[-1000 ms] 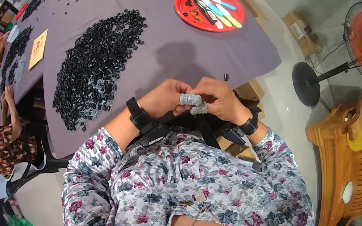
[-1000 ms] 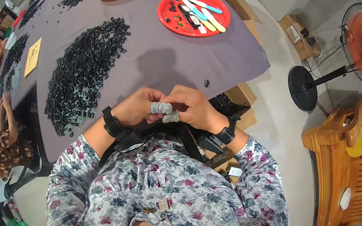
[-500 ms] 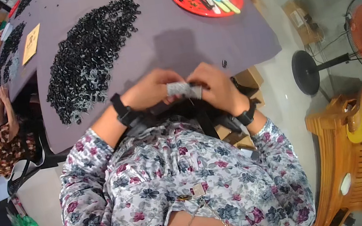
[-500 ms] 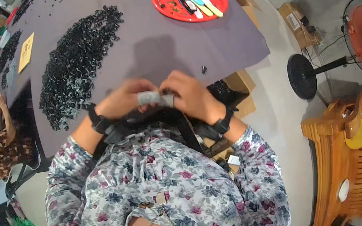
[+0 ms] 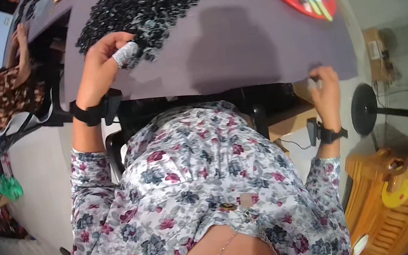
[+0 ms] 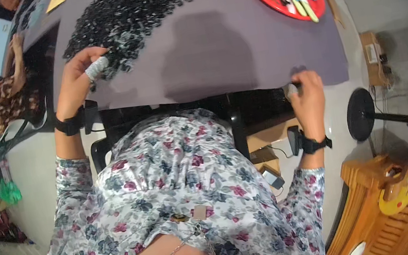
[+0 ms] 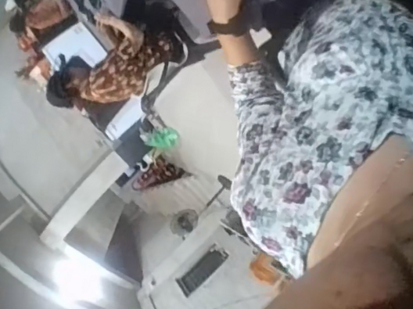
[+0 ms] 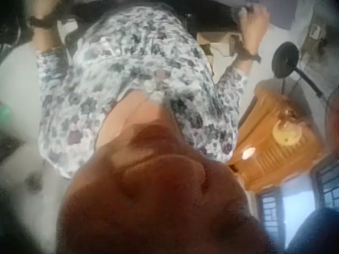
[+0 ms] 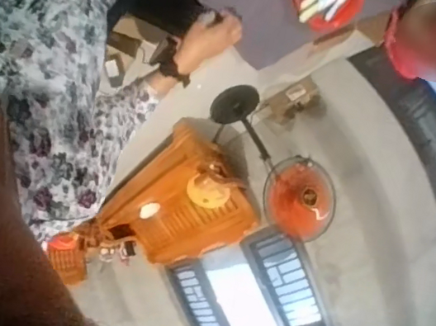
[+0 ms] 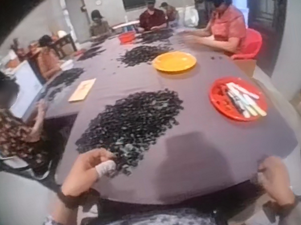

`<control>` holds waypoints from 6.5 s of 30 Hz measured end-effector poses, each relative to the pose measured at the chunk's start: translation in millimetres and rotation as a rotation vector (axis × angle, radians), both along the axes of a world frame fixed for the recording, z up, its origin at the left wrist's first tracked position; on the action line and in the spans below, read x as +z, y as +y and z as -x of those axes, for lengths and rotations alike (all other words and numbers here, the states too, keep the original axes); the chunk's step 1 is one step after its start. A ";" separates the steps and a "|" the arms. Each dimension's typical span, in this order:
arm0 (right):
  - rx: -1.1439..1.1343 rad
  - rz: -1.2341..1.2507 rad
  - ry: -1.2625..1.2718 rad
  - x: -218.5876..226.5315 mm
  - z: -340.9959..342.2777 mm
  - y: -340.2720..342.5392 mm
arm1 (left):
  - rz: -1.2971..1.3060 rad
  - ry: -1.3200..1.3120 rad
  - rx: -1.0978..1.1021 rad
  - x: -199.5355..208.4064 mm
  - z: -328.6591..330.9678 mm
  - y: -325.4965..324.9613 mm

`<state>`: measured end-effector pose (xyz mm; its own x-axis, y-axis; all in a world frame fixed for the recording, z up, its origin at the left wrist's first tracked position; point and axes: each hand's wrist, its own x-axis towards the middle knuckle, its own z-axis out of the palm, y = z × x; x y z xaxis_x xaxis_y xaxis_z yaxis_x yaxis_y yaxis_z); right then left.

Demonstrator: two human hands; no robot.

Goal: Sorting small black plastic components on a table in a manufacturing facility.

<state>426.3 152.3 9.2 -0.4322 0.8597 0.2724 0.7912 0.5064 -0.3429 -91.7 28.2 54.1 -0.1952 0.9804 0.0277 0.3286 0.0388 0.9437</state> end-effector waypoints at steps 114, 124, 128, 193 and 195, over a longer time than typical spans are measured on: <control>0.821 0.361 0.017 14.6 200.8 21.0 | -0.129 0.218 0.752 -71.3 -56.9 -66.7; 0.780 0.425 0.053 -4.3 205.8 24.7 | 0.103 0.712 0.754 -117.7 9.7 -47.6; 0.779 0.464 0.071 -8.4 206.4 21.1 | 0.140 0.658 0.728 -111.7 7.5 -49.3; 0.907 0.151 0.086 7.0 239.9 30.8 | 0.046 -0.840 0.237 -73.8 -103.1 -77.1; 0.880 0.317 0.180 15.0 237.4 28.0 | 0.048 -0.834 0.242 -72.7 -104.9 -75.3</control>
<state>188.9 180.2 24.2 -0.9339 0.2912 0.2076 0.0926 0.7577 -0.6460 13.2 -47.0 -18.6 -0.3366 0.9057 -0.2578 -0.4915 0.0646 0.8685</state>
